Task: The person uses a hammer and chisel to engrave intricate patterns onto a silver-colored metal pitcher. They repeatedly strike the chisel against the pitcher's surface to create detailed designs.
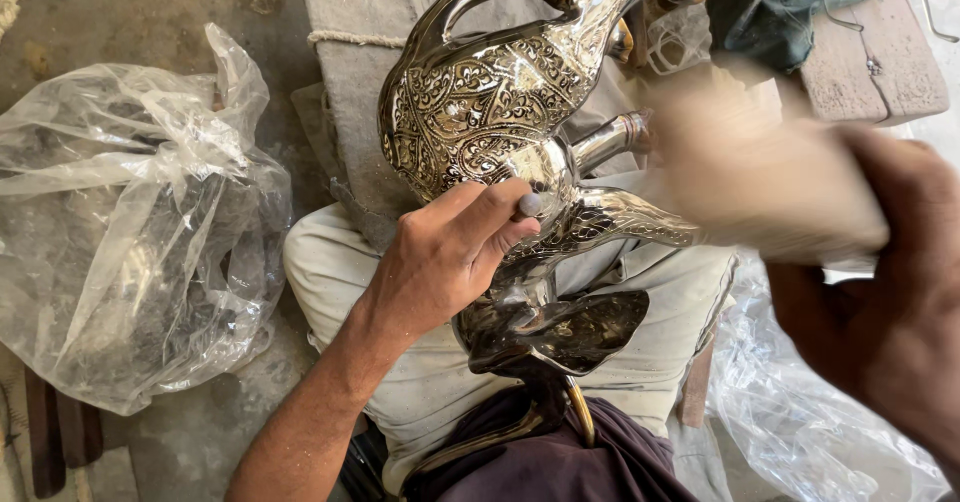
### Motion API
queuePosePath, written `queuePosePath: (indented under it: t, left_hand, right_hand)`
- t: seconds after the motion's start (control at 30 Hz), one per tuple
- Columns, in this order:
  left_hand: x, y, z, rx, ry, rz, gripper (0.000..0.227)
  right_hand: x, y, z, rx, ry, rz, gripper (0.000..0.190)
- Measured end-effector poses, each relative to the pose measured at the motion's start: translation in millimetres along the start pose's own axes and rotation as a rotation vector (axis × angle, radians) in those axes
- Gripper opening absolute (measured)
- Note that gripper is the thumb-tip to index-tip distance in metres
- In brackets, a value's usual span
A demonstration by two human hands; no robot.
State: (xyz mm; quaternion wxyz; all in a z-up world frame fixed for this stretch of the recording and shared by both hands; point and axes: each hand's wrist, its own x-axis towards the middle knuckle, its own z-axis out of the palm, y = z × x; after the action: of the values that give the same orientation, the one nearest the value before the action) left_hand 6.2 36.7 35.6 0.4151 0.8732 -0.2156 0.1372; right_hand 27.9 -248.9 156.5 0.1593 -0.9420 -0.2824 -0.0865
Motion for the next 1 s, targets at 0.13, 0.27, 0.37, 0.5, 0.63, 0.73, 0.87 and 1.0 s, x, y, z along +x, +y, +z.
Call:
queuePosePath:
  t: [0.13, 0.27, 0.37, 0.5, 0.63, 0.73, 0.87, 1.0]
  left_hand:
    - [4, -2, 2, -0.008, -0.034, 0.029, 0.043]
    - [1, -6, 6, 0.014, -0.039, 0.073, 0.043]
    - [2, -10, 2, 0.034, -0.005, 0.185, 0.055]
    - [2, -9, 7, -0.014, -0.016, 0.091, 0.048]
    - [7, -6, 6, -0.027, -0.041, 0.059, 0.047]
    - [8, -4, 2, -0.010, -0.039, 0.079, 0.045]
    - [10, -5, 0, -0.037, -0.061, 0.072, 0.044]
    - [11, -7, 2, -0.007, -0.093, 0.091, 0.046]
  right_hand:
    - [0, 5, 3, -0.236, -0.078, -0.051, 0.054]
    - [-14, 11, 9, 0.009, 0.042, 0.060, 0.052]
    - [-22, 13, 11, -0.229, 0.071, -0.011, 0.053]
    - [-23, 9, 11, 0.235, 0.089, 0.210, 0.038]
    - [-15, 11, 9, 0.142, 0.063, 0.173, 0.057]
    - [-13, 19, 13, -0.222, -0.003, 0.025, 0.051]
    - [-23, 23, 25, 0.099, 0.121, 0.140, 0.042]
    - [-26, 24, 23, 0.043, 0.111, 0.110, 0.046]
